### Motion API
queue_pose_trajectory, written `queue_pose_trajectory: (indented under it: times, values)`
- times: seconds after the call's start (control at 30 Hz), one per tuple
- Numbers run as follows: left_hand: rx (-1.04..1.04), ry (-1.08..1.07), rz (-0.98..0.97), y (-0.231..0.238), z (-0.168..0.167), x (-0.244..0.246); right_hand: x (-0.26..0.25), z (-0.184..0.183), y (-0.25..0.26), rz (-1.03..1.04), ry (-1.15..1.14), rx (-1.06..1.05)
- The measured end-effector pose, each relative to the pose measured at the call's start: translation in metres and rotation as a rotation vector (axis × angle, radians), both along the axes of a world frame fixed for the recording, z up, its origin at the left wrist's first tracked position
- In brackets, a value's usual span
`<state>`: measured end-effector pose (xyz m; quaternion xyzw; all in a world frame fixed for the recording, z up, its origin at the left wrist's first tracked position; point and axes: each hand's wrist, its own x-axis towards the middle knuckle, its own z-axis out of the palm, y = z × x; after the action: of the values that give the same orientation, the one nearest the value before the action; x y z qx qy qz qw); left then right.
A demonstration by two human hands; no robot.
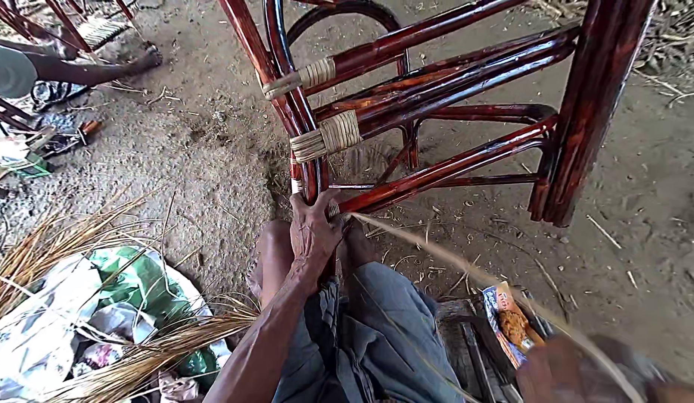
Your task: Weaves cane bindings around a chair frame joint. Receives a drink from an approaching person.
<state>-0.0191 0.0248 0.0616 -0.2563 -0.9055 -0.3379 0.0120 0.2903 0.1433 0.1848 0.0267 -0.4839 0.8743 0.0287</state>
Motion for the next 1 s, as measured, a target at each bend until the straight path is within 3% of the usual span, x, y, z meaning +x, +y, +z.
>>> queue_pose_trajectory:
  times: [0.07, 0.13, 0.2, 0.27, 0.33, 0.43, 0.57, 0.63, 0.7, 0.77, 0.87, 0.93, 1.0]
  values:
    - [0.063, -0.044, 0.034, 0.000, 0.003, 0.007, -0.037, -0.024, 0.008, -0.163, -0.042, 0.198]
    - [0.135, -0.072, 0.050, -0.003, 0.007, 0.017, -0.102, -0.054, 0.010, -0.396, -0.106, 0.716]
    - [0.146, -0.077, 0.071, -0.004, 0.006, 0.021, -0.168, -0.072, 0.017, -0.443, -0.084, 1.200]
    - [0.139, -0.078, 0.073, -0.002, 0.006, 0.019, -0.224, -0.074, 0.030, -0.404, 0.002, 1.410]
    - [0.141, -0.094, 0.060, -0.003, 0.008, 0.019, -0.262, -0.069, 0.042, -0.269, -0.039, 1.461]
    - [0.142, -0.091, 0.055, -0.002, 0.009, 0.017, -0.303, -0.071, 0.061, -0.077, -0.397, 1.330]
    - [0.113, -0.126, 0.046, -0.005, 0.011, 0.019, -0.329, -0.062, 0.059, -0.076, -0.713, 0.741]
    - [0.136, -0.107, 0.050, -0.004, 0.008, 0.016, -0.336, -0.059, 0.050, -0.116, -0.782, 0.597]
    - [0.143, -0.089, 0.084, 0.001, 0.007, 0.012, -0.343, -0.065, 0.044, -0.218, -0.734, 0.729]
    - [0.129, -0.105, 0.131, 0.006, 0.007, 0.010, -0.342, -0.068, 0.051, -0.282, -0.535, 1.155]
    - [0.119, -0.098, 0.042, -0.006, 0.011, 0.017, -0.342, -0.071, 0.066, -0.025, -0.360, 1.706]
    - [0.166, -0.090, 0.042, -0.003, 0.007, 0.015, -0.338, -0.063, 0.055, 0.072, -0.371, 1.769]
    - [0.171, -0.085, 0.052, -0.001, 0.004, 0.013, -0.339, -0.059, 0.044, 0.127, -0.448, 1.678]
